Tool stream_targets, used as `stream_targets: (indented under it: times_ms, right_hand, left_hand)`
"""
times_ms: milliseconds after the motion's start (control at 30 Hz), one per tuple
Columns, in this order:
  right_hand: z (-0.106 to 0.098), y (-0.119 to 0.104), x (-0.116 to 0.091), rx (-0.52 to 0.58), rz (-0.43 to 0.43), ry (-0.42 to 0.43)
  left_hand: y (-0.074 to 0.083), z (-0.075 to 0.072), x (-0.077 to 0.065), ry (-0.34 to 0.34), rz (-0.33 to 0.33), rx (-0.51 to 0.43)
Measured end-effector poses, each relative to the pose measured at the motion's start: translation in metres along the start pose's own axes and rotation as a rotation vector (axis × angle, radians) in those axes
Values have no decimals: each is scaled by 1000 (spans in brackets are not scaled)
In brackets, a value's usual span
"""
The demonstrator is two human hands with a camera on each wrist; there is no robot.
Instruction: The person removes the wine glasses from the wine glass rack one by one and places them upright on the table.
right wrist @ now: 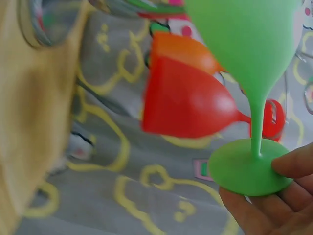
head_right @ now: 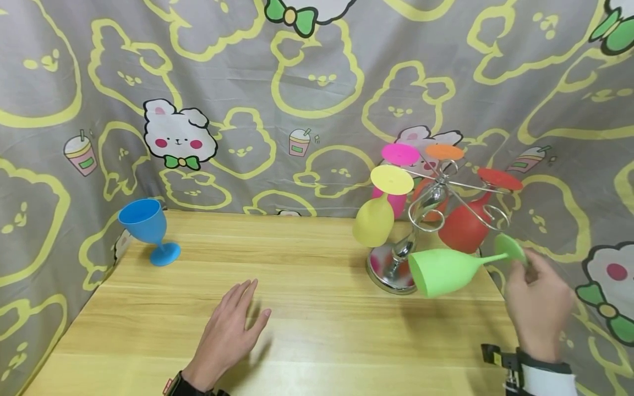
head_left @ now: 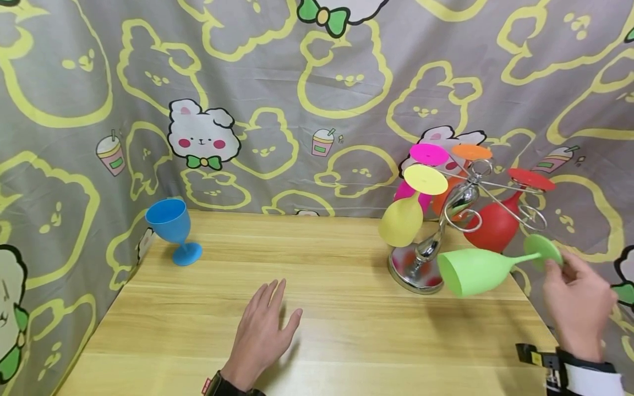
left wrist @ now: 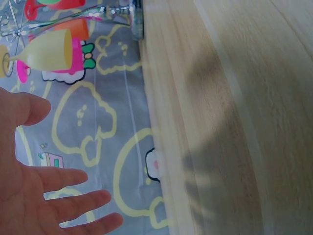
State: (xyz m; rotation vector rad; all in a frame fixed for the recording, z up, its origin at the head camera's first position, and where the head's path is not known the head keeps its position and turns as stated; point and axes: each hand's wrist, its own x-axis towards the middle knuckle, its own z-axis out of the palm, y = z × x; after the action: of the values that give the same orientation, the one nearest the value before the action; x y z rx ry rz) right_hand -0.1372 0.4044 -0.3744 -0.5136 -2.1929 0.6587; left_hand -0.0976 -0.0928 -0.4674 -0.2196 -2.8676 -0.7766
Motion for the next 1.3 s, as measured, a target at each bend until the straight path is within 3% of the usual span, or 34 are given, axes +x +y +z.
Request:
stream_targets:
  times_ms: [100, 200, 300, 467, 567, 767, 900, 1067, 1300]
  right_hand:
    - [6, 4, -15, 78, 81, -150]
    - [16, -1, -32, 178, 158, -363]
    - [29, -10, -52, 302, 182, -561]
    - [52, -31, -87, 515, 271, -809]
    - [66, -46, -108, 618, 355, -911]
    - [90, -72, -145, 809, 512, -1018]
    - [99, -85, -161, 969, 593, -1054]
    - [107, -100, -178, 1069, 634, -1078]
    - [113, -123, -200, 1122, 639, -1109]
  left_hand:
    - [1, 0, 1, -7, -8, -20]
    - [2, -1, 1, -12, -15, -45]
    - [3, 0, 1, -12, -15, -73]
    - [5, 3, 0, -1, -4, -149]
    - [7, 5, 0, -5, 0, -215]
    - [14, 8, 1, -28, -20, -350]
    - [20, 12, 4, -30, 5, -422]
    - [28, 18, 7, -5, 50, -524]
    - [43, 23, 9, 23, 46, -825]
